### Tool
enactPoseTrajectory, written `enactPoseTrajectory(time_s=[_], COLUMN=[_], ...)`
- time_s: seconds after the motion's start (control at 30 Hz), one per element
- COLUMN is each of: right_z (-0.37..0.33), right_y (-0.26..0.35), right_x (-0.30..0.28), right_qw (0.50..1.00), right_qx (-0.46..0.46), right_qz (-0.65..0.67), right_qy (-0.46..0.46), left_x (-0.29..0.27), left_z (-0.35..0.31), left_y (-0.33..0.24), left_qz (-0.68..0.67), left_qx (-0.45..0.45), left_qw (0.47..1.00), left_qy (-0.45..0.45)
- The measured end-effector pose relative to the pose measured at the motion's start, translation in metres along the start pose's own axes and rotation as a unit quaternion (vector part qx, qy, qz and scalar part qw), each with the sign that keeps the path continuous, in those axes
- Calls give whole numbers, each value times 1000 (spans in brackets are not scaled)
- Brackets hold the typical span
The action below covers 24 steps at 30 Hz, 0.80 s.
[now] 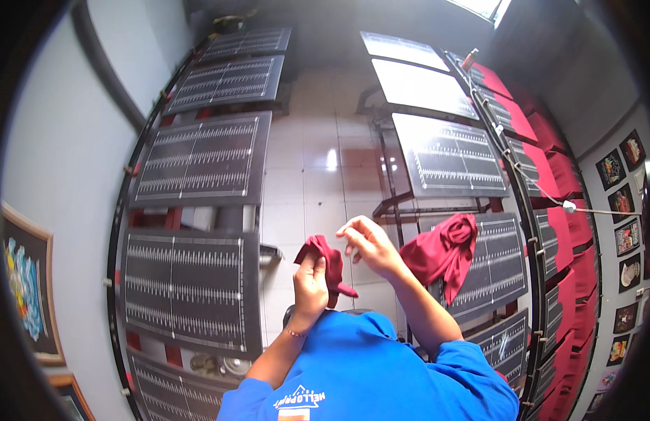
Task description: The person picks up a stack of red fabric pieces from a table, walks to a line of printing stations, and carefully spreads and aligns each piece onto a separate station pallet by hand.
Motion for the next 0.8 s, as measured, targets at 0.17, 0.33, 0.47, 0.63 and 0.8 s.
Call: enactPoseTrajectory(time_s=[0.17, 0.33, 0.47, 0.63, 0.8], right_z=[89, 130, 99, 135, 199], right_y=[7, 25, -66, -126, -157], right_x=[-44, -236, -505, -626, -671], right_qw=[995, 902, 732, 494, 452], right_qx=[-28, -164, -234, -52, 13], right_qz=[-71, 122, 234, -64, 84], right_qy=[-62, -381, -596, -865, -888], left_x=[25, -29, -36, 26, 4], left_z=[109, 252, 343, 443, 495], left_y=[-27, -18, -72, -114, -175], left_qz=[-40, -217, -273, -208, -233], left_qx=[16, 36, 26, 140, 93], left_qw=[999, 962, 948, 951, 897], left_qy=[25, -160, -158, -182, -364])
Point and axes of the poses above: each hand's wrist, its own z-axis towards the middle knuckle, its own x-axis out of the palm, y = z × x, the point moved 6 cm from there along z, towards the middle knuckle, and after that the axes turned 5 degrees about -x, right-handed, at the moved point
